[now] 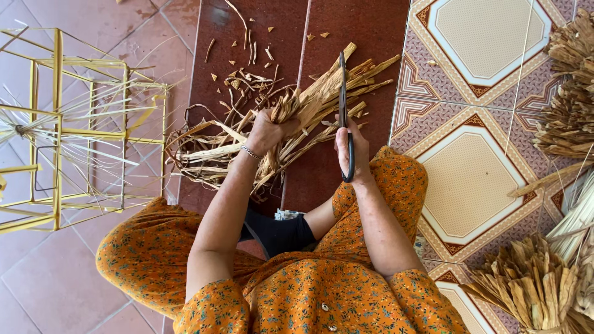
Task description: The person sits on a tiled floor and uses shears to trim bundles of dried plant strips. They repeatedly gather, align, and cut the strips, then set the trimmed bundles aside.
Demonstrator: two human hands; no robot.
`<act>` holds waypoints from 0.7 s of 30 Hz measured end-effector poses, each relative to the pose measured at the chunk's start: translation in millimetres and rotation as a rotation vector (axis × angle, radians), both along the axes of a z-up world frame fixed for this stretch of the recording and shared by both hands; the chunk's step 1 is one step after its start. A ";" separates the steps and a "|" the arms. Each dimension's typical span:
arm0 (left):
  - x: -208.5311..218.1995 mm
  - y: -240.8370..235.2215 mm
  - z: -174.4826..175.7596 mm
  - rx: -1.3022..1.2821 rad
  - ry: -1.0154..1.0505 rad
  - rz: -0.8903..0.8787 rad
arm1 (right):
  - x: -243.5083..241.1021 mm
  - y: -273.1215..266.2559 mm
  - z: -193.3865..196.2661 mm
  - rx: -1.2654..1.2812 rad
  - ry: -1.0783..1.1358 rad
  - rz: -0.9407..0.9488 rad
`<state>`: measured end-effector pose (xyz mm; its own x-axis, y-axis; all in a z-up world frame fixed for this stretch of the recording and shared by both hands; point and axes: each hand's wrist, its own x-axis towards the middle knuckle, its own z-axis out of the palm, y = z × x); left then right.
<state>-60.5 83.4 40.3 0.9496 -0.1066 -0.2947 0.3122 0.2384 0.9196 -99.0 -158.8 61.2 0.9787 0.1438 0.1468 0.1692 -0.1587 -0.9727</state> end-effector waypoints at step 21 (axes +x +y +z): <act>-14.8 37.2 75.7 0.046 -0.260 0.153 | -4.8 5.8 -6.9 0.124 0.466 0.026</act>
<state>-75.3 120.6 116.0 0.9979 0.0510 -0.0410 0.0288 0.2205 0.9750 -103.8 -153.1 54.3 0.9407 0.1780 -0.2889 -0.2869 -0.0378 -0.9572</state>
